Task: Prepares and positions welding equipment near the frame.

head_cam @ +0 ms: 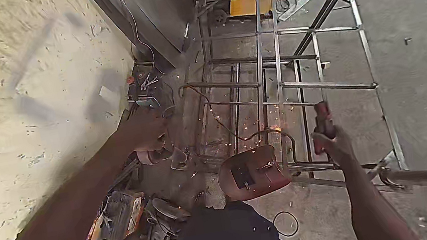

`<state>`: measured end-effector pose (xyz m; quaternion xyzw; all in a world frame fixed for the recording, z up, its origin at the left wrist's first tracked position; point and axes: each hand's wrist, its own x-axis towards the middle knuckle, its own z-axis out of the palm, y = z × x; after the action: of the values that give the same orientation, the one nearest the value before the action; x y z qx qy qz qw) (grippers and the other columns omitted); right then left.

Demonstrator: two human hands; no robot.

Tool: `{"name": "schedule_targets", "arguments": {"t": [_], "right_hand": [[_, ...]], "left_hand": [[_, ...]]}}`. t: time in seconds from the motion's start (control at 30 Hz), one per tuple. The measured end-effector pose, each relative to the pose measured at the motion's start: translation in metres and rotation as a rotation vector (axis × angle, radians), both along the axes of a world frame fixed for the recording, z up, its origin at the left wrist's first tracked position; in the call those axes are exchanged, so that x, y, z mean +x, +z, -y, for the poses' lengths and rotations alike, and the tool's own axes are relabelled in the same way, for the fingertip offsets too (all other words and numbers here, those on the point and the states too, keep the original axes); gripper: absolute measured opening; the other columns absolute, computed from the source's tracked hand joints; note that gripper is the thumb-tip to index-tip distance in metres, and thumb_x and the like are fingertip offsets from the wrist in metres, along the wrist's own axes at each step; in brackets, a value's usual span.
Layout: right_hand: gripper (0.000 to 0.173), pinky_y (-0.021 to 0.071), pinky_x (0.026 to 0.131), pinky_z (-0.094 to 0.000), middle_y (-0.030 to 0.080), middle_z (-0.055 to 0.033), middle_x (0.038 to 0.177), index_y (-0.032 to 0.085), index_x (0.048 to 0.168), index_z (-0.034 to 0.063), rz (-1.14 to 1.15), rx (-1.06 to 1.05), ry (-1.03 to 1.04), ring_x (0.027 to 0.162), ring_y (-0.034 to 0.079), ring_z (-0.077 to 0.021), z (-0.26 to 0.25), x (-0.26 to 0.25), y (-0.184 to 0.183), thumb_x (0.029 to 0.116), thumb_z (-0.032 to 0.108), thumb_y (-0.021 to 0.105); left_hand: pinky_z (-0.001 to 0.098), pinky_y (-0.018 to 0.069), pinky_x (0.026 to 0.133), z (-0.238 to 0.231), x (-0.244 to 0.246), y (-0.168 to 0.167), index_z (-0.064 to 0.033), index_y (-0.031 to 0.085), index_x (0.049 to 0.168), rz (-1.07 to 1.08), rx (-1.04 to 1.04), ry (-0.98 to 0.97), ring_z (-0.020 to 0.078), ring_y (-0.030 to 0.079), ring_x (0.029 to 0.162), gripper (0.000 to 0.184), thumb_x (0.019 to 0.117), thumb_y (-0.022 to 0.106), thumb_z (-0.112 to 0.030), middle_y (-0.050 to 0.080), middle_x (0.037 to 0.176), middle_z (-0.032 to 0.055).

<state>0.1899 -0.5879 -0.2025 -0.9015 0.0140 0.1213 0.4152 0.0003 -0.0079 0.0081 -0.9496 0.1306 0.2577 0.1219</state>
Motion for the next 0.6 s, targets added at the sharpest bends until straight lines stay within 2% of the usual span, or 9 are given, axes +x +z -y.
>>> {"name": "schedule_targets", "arguments": {"t": [0.07,0.13,0.17,0.23,0.27,0.3,0.37,0.5,0.6], "right_hand": [[0.079,0.0589,0.081,-0.051,0.066,-0.0184,0.114,0.047,0.144,0.001,0.131,0.22,-0.079,0.092,0.068,-0.0253,-0.017,-0.003,0.051,0.0842,0.044,0.075],[0.076,0.0593,0.069,-0.0399,0.063,-0.0051,0.102,0.043,0.144,0.0084,0.273,0.457,-0.138,0.078,0.065,-0.0137,-0.035,-0.007,0.107,0.0827,0.043,0.072],[0.07,0.0577,0.061,-0.0345,0.06,0.0025,0.092,0.043,0.141,0.0152,0.328,0.591,-0.152,0.07,0.062,-0.0093,-0.044,-0.01,0.137,0.0832,0.044,0.071],[0.035,0.0544,0.054,-0.0289,0.059,0.009,0.08,0.049,0.119,0.0247,0.39,0.878,-0.129,0.061,0.06,-0.0077,-0.062,-0.025,0.196,0.0935,0.045,0.06],[0.026,0.0544,0.054,-0.0288,0.061,0.0079,0.078,0.053,0.109,0.025,0.409,0.999,-0.102,0.061,0.061,-0.0093,-0.07,-0.036,0.222,0.0996,0.049,0.049],[0.035,0.0552,0.055,-0.029,0.063,0.0063,0.079,0.056,0.105,0.0241,0.432,1.093,-0.061,0.063,0.062,-0.0105,-0.08,-0.049,0.246,0.1019,0.055,0.039],[0.05,0.0557,0.056,-0.0307,0.064,0.002,0.081,0.058,0.106,0.021,0.498,1.244,-0.002,0.064,0.063,-0.0134,-0.104,-0.08,0.285,0.1006,0.063,0.032],[0.071,0.0552,0.055,-0.0357,0.062,-0.0068,0.083,0.058,0.113,0.0109,0.504,1.582,0.099,0.065,0.061,-0.02,-0.152,-0.148,0.318,0.093,0.076,0.037],[0.074,0.0536,0.054,-0.0363,0.062,-0.0078,0.081,0.06,0.112,0.01,0.471,1.709,0.077,0.062,0.06,-0.0199,-0.19,-0.203,0.317,0.0895,0.078,0.041]], "left_hand": [[0.0609,0.037,0.109,0.001,0.002,0.0,-0.0258,0.077,0.103,-0.022,0.036,-0.01,0.0288,0.054,0.127,0.028,0.0833,0.077,-0.046,0.068,0.123,-0.0017],[0.0613,0.0367,0.109,0.004,0.006,0.003,-0.0253,0.077,0.103,-0.044,0.065,-0.008,0.0286,0.055,0.127,0.031,0.0826,0.076,-0.048,0.068,0.123,-0.0015],[0.061,0.0365,0.109,0.004,0.007,0.004,-0.0248,0.077,0.102,-0.036,0.068,-0.009,0.0284,0.056,0.127,0.032,0.0814,0.077,-0.049,0.069,0.123,-0.0015],[0.0618,0.0365,0.109,0.006,0.005,0.005,-0.0253,0.077,0.1,-0.021,0.05,-0.013,0.0276,0.054,0.128,0.03,0.0811,0.077,-0.049,0.069,0.121,-0.003],[0.062,0.0381,0.108,0.004,0.004,0.004,-0.026,0.077,0.095,0.002,0.026,-0.021,0.0268,0.056,0.124,0.027,0.0807,0.078,-0.049,0.07,0.116,-0.0037],[0.0609,0.0395,0.106,0.002,0.002,0.003,-0.0261,0.075,0.09,0.025,0.009,-0.028,0.0257,0.059,0.12,0.026,0.0799,0.078,-0.05,0.07,0.111,-0.0042],[0.0616,0.0427,0.102,-0.001,0.001,-0.001,-0.0233,0.074,0.086,0.054,-0.003,-0.056,0.0278,0.061,0.113,0.026,0.0777,0.08,-0.048,0.071,0.106,-0.0023],[0.0635,0.0443,0.097,0.002,-0.002,0.003,-0.0198,0.073,0.083,0.088,-0.004,-0.079,0.0296,0.064,0.108,0.029,0.0741,0.082,-0.045,0.072,0.099,0.0015],[0.0648,0.048,0.09,-0.001,-0.004,-0.001,-0.0204,0.071,0.078,0.154,-0.052,-0.108,0.0291,0.066,0.099,0.028,0.0712,0.082,-0.045,0.071,0.088,0.0009]]}}
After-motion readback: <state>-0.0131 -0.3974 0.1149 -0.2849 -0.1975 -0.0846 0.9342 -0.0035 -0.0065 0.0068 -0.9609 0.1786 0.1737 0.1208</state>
